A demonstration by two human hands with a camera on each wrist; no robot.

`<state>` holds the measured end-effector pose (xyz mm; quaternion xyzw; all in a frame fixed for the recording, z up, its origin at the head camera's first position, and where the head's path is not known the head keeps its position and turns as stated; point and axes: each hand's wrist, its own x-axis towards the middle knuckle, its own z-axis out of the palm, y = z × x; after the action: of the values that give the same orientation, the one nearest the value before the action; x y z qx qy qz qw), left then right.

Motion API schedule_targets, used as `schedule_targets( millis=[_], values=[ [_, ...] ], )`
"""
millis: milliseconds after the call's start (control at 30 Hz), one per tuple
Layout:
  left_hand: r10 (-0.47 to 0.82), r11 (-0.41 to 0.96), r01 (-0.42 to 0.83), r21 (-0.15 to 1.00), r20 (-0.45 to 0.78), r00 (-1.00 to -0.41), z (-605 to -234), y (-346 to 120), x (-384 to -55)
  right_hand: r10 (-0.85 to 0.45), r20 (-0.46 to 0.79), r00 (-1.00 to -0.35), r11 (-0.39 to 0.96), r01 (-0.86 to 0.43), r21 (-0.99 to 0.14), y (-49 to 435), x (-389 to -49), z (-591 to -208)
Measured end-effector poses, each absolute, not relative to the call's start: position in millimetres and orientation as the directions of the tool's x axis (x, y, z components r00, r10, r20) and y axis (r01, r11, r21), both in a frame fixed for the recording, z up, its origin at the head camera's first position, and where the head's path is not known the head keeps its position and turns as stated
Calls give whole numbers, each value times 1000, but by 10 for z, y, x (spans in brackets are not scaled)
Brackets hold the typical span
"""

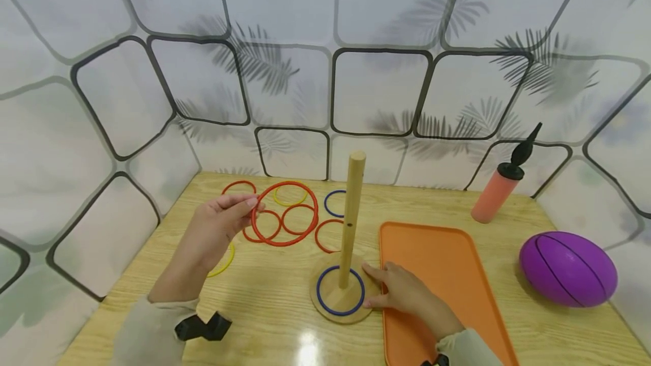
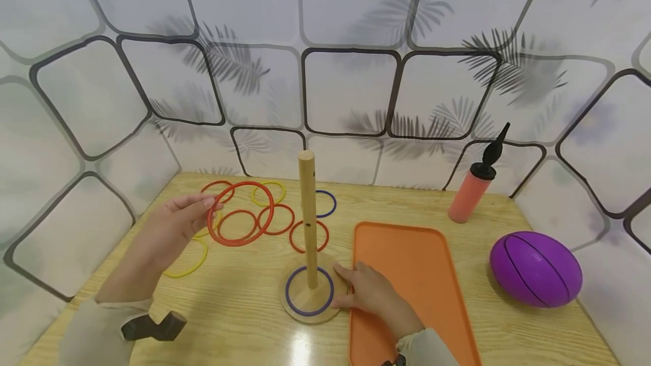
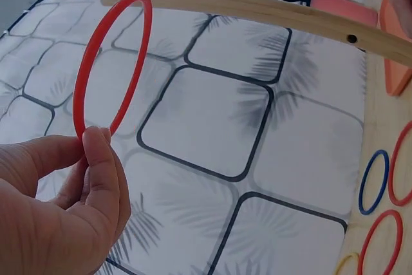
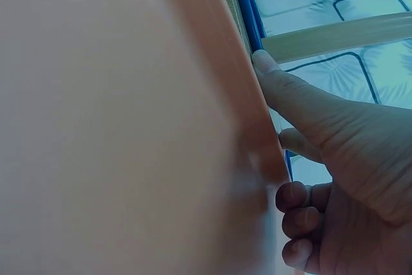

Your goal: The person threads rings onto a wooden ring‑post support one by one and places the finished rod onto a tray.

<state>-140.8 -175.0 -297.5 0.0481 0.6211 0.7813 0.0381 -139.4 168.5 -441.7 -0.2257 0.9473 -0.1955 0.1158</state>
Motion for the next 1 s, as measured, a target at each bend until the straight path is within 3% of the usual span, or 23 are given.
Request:
schedule_targets(
  millis=[533, 1000],
  values=[
    [188, -352, 37, 935, 109, -976, -2489, -1617, -1465, -488, -133, -862, 810, -391, -437, 1725, -1394, -4454],
    [170, -447, 29, 894, 117, -979, -2234, -1293, -1538, -469, -160, -869, 819, -360, -448, 1690, -1398, -4420]
  ],
)
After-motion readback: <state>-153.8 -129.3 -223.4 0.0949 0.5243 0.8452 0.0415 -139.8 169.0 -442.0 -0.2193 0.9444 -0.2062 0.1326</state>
